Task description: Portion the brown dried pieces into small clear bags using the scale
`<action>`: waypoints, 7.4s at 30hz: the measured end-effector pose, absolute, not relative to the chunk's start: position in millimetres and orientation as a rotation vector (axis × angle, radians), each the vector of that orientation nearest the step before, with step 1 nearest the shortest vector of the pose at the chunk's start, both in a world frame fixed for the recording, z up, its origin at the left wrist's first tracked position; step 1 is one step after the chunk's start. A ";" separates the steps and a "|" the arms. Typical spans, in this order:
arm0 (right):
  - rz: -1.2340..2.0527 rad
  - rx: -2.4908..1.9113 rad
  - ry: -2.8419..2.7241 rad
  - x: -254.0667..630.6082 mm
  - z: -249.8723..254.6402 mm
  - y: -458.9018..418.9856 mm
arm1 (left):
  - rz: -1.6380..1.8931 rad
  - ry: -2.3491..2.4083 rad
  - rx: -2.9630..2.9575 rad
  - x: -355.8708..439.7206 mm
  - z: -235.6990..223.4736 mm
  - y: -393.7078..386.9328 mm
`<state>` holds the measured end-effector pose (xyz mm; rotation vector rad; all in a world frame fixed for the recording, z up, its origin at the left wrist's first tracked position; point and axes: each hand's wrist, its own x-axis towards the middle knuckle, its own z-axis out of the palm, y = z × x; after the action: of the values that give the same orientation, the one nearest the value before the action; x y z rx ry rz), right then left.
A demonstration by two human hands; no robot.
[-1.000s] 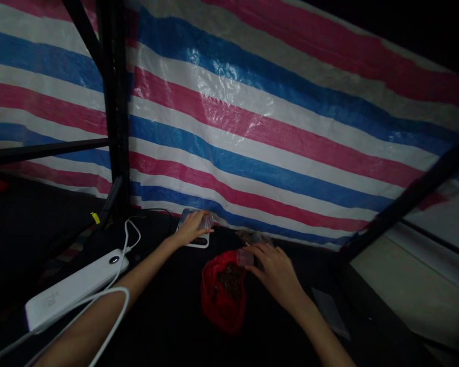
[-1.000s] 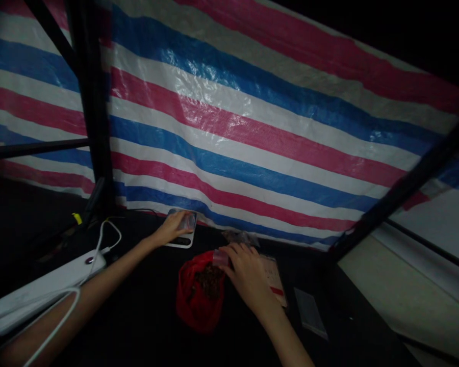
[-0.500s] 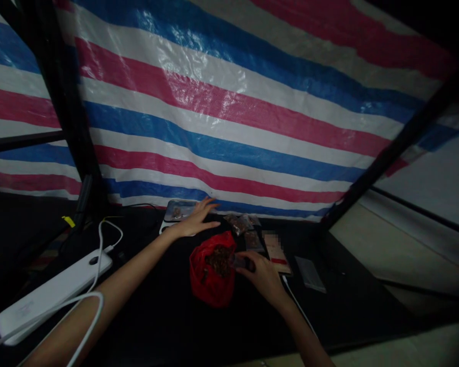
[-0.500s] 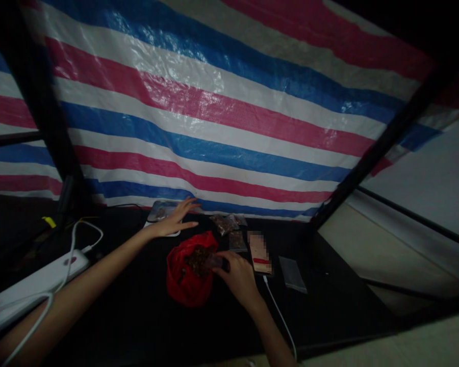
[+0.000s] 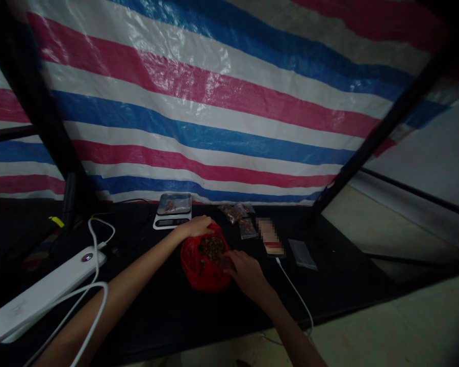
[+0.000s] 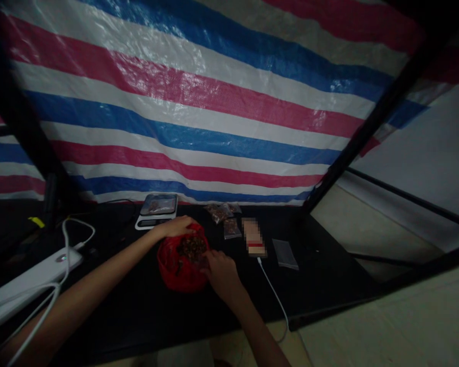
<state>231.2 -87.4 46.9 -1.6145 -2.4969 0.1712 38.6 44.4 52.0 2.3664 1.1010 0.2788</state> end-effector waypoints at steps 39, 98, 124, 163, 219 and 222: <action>-0.268 -1.799 -2.623 177.6 55.0 -60.6 | 1.430 1.320 0.999 36.1 -7.5 -36.0; -0.531 -1.226 -2.605 197.3 177.9 -2.4 | 1.014 0.590 1.468 5.3 88.6 24.9; -0.260 -1.226 -2.911 203.6 92.5 -58.8 | 1.294 1.463 1.916 -54.5 60.3 88.4; 0.299 -1.711 -2.199 211.2 18.1 -63.9 | 0.750 1.282 2.092 2.8 73.2 7.8; -0.629 -1.277 -2.654 211.4 198.4 11.5 | 0.981 0.564 1.444 41.3 76.0 48.4; -0.736 -1.232 -2.689 203.3 199.4 5.6 | 0.951 0.500 1.440 42.3 78.7 44.9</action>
<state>203.3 5.6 199.4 -1.2321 -2.6890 -0.7360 42.3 44.9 78.7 1.4399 0.5002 0.9507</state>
